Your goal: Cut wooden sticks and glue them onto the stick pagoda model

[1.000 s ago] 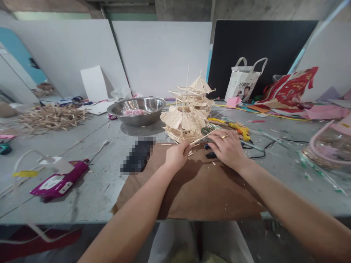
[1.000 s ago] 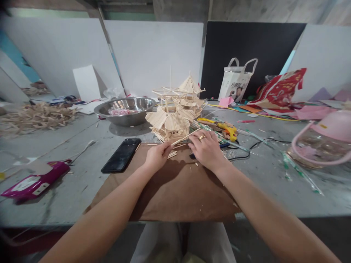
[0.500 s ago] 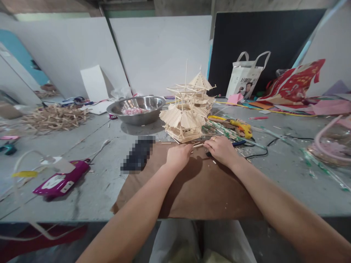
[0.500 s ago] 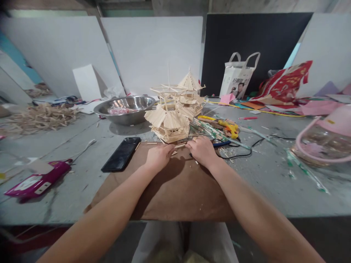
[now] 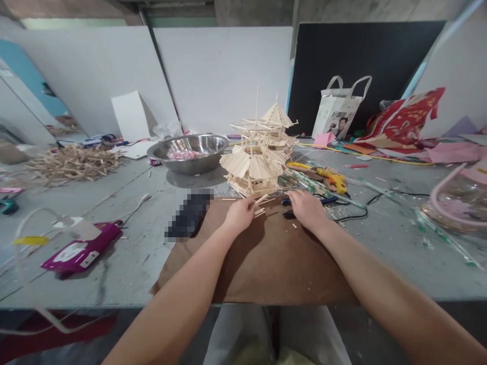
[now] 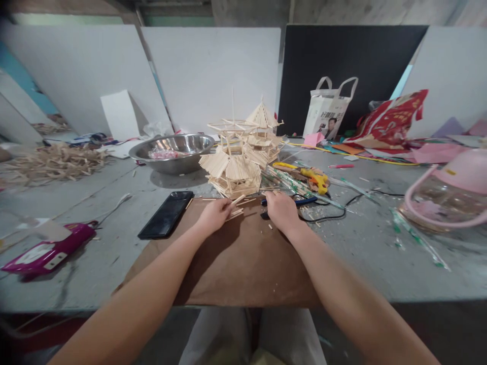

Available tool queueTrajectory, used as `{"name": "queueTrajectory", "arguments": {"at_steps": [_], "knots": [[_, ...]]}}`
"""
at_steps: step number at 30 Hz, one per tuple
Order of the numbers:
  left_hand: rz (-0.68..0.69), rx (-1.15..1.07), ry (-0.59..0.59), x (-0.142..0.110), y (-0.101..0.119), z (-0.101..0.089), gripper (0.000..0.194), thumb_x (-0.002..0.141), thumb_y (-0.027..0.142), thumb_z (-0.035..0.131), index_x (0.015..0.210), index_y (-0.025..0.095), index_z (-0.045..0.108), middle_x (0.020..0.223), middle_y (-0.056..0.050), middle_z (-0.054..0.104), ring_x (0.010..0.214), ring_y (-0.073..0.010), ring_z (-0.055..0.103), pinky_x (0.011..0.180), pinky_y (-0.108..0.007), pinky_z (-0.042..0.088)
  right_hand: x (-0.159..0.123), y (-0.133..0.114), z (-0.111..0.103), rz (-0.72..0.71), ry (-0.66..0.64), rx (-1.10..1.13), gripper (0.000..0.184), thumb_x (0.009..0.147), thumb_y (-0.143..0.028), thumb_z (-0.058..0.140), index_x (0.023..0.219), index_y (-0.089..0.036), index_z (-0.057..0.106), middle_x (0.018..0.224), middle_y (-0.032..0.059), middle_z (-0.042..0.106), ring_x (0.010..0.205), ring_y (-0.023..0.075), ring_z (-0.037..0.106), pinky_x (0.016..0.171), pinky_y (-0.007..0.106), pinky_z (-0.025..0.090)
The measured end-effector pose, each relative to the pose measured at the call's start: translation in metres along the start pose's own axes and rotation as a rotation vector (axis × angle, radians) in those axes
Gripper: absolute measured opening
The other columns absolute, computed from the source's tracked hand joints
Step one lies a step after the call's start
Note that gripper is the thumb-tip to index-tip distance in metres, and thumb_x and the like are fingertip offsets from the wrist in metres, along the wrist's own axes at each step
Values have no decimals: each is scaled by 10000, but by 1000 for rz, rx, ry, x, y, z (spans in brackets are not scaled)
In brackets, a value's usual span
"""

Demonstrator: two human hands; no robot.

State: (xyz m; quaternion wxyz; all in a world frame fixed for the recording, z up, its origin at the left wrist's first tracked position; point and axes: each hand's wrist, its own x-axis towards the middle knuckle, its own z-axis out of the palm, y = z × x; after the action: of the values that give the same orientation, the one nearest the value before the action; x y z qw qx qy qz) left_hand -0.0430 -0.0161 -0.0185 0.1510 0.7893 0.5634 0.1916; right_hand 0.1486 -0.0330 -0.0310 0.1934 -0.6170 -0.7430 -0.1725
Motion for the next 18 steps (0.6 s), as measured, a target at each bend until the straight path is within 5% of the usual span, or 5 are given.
{"name": "queueTrajectory", "arguments": {"at_steps": [6, 18], "knots": [[-56, -437, -130, 1, -4, -12, 271, 746, 349, 365, 818, 147, 532, 634, 4, 585, 355, -31, 331, 370, -169, 264, 4, 10, 7, -96, 32, 66, 228, 785, -179, 371, 849, -195, 589, 811, 35, 626, 806, 167, 503, 752, 304, 253], [-5, 69, -130, 8, -27, -24, 220, 646, 341, 474, 672, 189, 632, 608, -2, 600, 571, -122, 509, 517, -219, 342, 1, 8, 4, -74, 101, 47, 208, 766, -212, 406, 800, -213, 612, 776, 18, 635, 790, 174, 487, 750, 326, 226]]}}
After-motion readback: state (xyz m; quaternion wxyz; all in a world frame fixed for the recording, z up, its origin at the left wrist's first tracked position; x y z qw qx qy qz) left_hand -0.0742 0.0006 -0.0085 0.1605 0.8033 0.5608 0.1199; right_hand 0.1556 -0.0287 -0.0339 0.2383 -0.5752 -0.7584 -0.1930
